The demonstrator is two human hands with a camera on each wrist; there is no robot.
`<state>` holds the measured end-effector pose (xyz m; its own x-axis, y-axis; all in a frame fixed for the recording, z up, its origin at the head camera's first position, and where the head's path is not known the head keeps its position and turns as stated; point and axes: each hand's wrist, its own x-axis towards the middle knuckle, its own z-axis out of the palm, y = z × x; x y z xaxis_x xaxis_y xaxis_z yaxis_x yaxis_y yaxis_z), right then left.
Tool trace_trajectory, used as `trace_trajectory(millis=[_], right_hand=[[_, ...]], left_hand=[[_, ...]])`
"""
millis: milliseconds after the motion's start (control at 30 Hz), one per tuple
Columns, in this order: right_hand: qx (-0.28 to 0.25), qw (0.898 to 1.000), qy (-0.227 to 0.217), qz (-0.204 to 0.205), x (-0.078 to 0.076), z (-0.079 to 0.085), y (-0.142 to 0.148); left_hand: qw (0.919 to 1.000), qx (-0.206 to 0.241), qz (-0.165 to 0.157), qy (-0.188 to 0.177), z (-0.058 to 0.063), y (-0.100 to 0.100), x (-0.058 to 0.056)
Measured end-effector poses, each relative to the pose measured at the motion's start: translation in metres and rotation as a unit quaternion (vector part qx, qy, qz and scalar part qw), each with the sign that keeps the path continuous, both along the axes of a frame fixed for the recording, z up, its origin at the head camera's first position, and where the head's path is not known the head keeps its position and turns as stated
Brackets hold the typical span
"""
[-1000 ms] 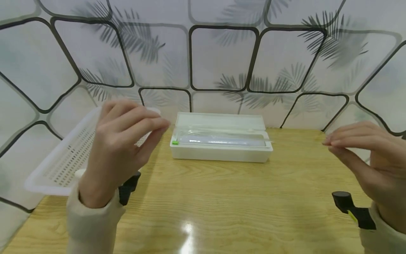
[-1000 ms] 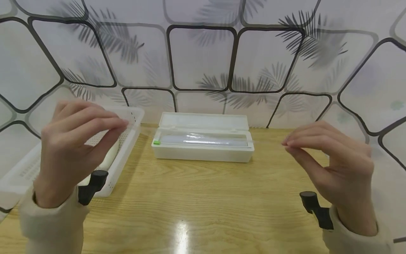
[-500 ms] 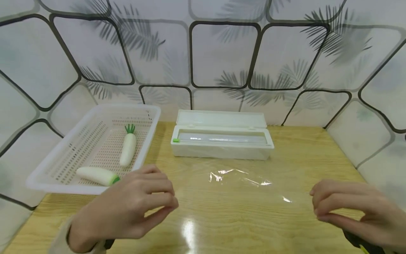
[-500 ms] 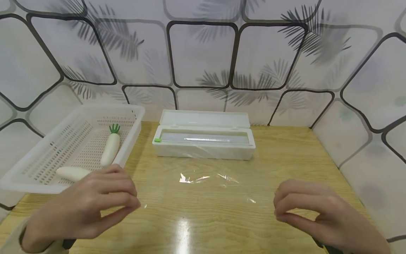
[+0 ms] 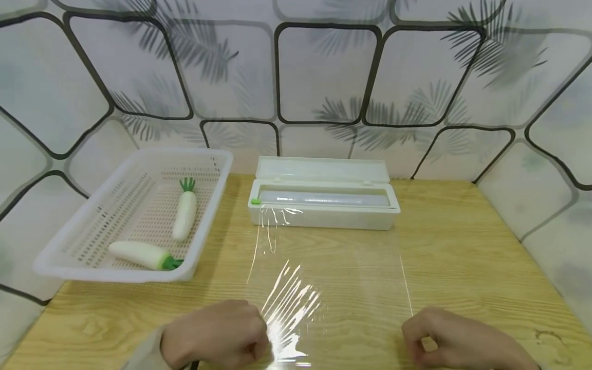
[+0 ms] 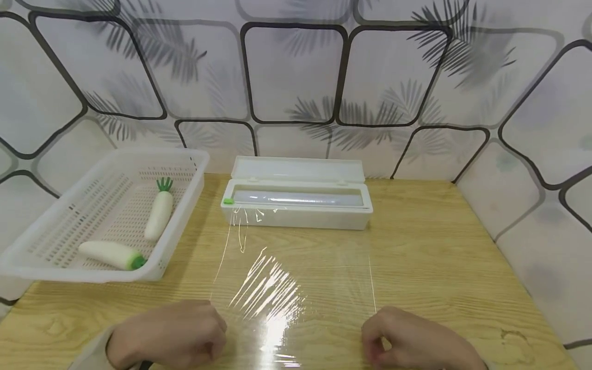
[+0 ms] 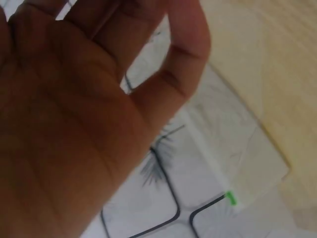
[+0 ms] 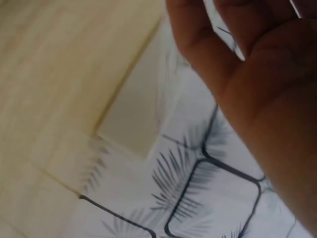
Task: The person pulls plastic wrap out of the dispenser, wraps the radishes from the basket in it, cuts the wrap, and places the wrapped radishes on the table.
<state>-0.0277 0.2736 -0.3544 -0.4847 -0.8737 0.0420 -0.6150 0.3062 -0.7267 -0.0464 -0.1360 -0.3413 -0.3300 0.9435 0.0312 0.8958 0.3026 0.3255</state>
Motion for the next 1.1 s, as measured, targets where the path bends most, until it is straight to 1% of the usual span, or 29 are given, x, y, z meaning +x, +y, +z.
trace_trajectory(millis=[133,233,267,367,467,500,533,567,667,733,767,800,900,967,1000,1033,1100], right_hand=[[0.042,0.999,0.009,-0.025,0.0,-0.016,-0.009],[0.062,0.996,0.04,-0.041,0.002,-0.023,-0.013],[0.069,0.996,0.039,-0.046,0.002,-0.024,-0.014],[0.085,0.994,0.029,-0.055,0.003,-0.027,-0.015],[0.096,0.994,0.017,-0.056,0.002,-0.029,-0.016],[0.096,0.994,0.022,-0.055,0.002,-0.029,-0.016],[0.101,0.993,0.02,-0.056,0.001,-0.029,-0.016],[0.103,0.993,0.023,-0.056,0.001,-0.03,-0.016],[0.11,0.992,0.032,-0.059,-0.001,-0.031,-0.015],[0.115,0.991,0.027,-0.061,-0.002,-0.033,-0.014],[0.11,0.992,0.022,-0.062,-0.004,-0.037,-0.011],[0.114,0.991,0.011,-0.067,-0.004,-0.038,-0.01],[0.142,0.985,0.018,-0.092,-0.002,-0.04,-0.011],[0.173,0.978,0.033,-0.114,0.001,-0.04,-0.013],[0.196,0.972,0.047,-0.125,0.003,-0.037,-0.016],[0.21,0.966,0.065,-0.132,0.004,-0.036,-0.017],[0.226,0.96,0.087,-0.138,0.005,-0.036,-0.019]], left_hand=[[0.999,-0.028,0.031,-0.018,-0.014,0.005,-0.001],[0.9966,-0.05,0.047,-0.046,-0.022,0.007,-0.002],[0.9957,-0.057,0.049,-0.053,-0.024,0.008,-0.003],[0.9937,-0.07,0.044,-0.076,-0.029,0.006,-0.005],[0.9913,-0.066,0.028,-0.11,-0.03,0.004,-0.009],[0.99,-0.064,0.023,-0.124,-0.03,0.003,-0.011],[0.9884,-0.061,0.021,-0.138,-0.03,0.003,-0.012],[0.9854,-0.061,0.025,-0.157,-0.03,0.002,-0.014],[0.9728,-0.061,0.06,-0.215,-0.028,0.002,-0.017],[0.9642,-0.063,0.088,-0.242,-0.028,0.001,-0.018],[0.9629,-0.07,0.099,-0.241,-0.028,0.001,-0.018],[0.9635,-0.078,0.105,-0.234,-0.029,0.002,-0.018],[0.9704,-0.108,0.12,-0.179,-0.032,0.004,-0.013],[0.9755,-0.124,0.127,-0.129,-0.034,0.006,-0.009],[0.9769,-0.127,0.134,-0.108,-0.035,0.007,-0.007],[0.9782,-0.127,0.138,-0.089,-0.036,0.007,-0.005],[0.9817,-0.119,0.139,-0.053,-0.036,0.007,-0.003]])
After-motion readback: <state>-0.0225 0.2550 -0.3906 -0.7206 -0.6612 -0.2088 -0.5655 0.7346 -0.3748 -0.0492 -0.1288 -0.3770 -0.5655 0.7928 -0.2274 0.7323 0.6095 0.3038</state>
